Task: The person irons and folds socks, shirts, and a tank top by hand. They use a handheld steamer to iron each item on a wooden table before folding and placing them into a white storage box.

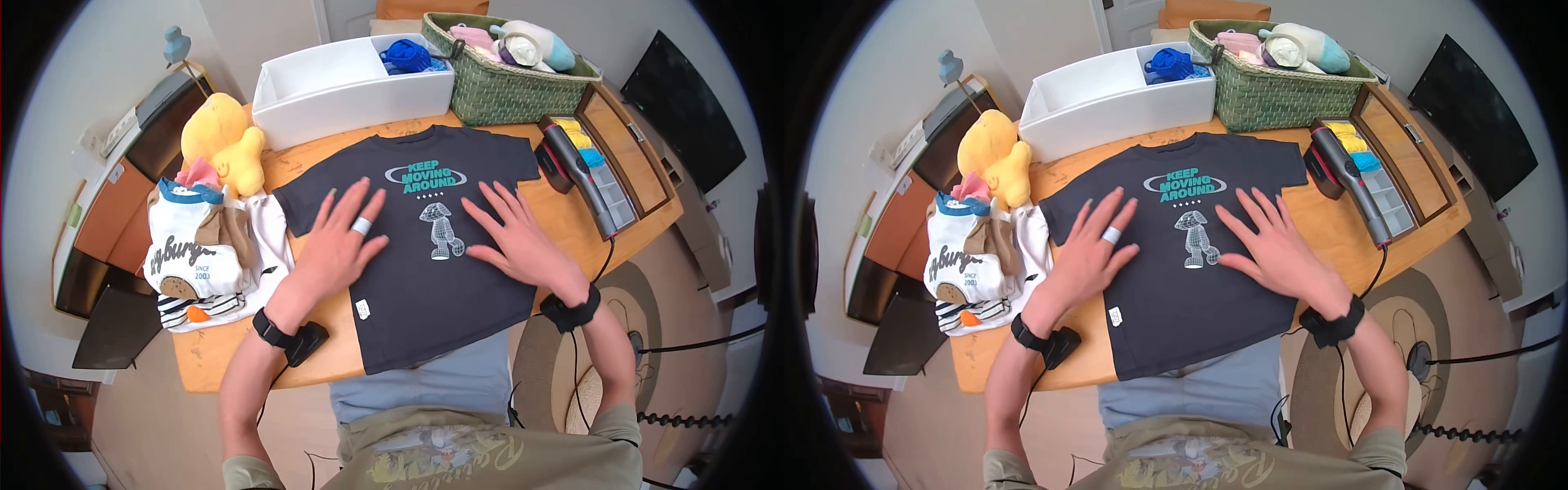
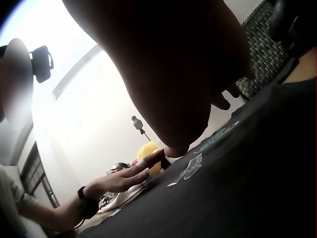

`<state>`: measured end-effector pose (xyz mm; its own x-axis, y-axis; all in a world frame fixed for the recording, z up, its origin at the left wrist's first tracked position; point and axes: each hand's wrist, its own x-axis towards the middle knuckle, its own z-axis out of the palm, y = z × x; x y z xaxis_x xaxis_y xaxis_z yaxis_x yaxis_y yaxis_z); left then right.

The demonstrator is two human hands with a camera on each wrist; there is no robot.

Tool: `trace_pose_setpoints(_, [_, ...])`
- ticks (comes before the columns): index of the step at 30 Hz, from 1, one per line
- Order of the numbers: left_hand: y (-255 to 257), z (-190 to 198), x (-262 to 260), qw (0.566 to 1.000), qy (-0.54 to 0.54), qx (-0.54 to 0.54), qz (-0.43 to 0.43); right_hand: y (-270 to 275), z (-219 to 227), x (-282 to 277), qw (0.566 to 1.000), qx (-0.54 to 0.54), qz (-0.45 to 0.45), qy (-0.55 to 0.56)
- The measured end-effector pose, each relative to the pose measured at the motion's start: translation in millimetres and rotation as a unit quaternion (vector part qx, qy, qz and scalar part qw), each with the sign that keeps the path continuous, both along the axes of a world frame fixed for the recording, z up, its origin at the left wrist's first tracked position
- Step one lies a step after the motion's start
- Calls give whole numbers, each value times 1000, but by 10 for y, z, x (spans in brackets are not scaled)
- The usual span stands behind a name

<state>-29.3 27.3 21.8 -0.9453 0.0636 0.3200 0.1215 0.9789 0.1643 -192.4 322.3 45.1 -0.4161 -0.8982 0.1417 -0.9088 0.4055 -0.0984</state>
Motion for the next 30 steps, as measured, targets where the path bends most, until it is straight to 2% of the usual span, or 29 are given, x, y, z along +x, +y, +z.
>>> trace_pose_setpoints(1, [55,-29,28,1000,-8,5,-22,76,1,64,1000,-4,2,-5])
trace_pose_setpoints(4, [131,-25,178,997,-51,5,-51,395,-81,117,997,-25,-66,-34])
trace_pose_setpoints(5, [148,5,230,998,-1,18,-64,503,-136,131,995,-49,-89,-19])
trace_pose_setpoints(8, [190,50,525,995,4,92,-36,712,-64,303,992,-52,-105,-54])
trace_pose_setpoints(9, [282,112,610,995,52,73,-42,789,-87,344,992,-56,-86,-74])
trace_pose_setpoints(12, [504,46,969,990,-15,91,-104,863,-12,540,995,-37,-2,-92])
trace_pose_setpoints(15, [785,47,1146,989,-78,64,-111,896,-104,690,995,-32,1,-97])
trace_pose_setpoints(21, [885,-194,1243,996,-43,-30,-76,1004,-244,671,988,-123,21,-90])
trace_pose_setpoints(24, [838,-169,1269,991,-53,-57,-110,1010,-273,674,984,-156,36,-76])
trace_pose_setpoints(30, [912,-137,1374,996,18,53,-69,1072,-396,756,974,-222,35,-27])
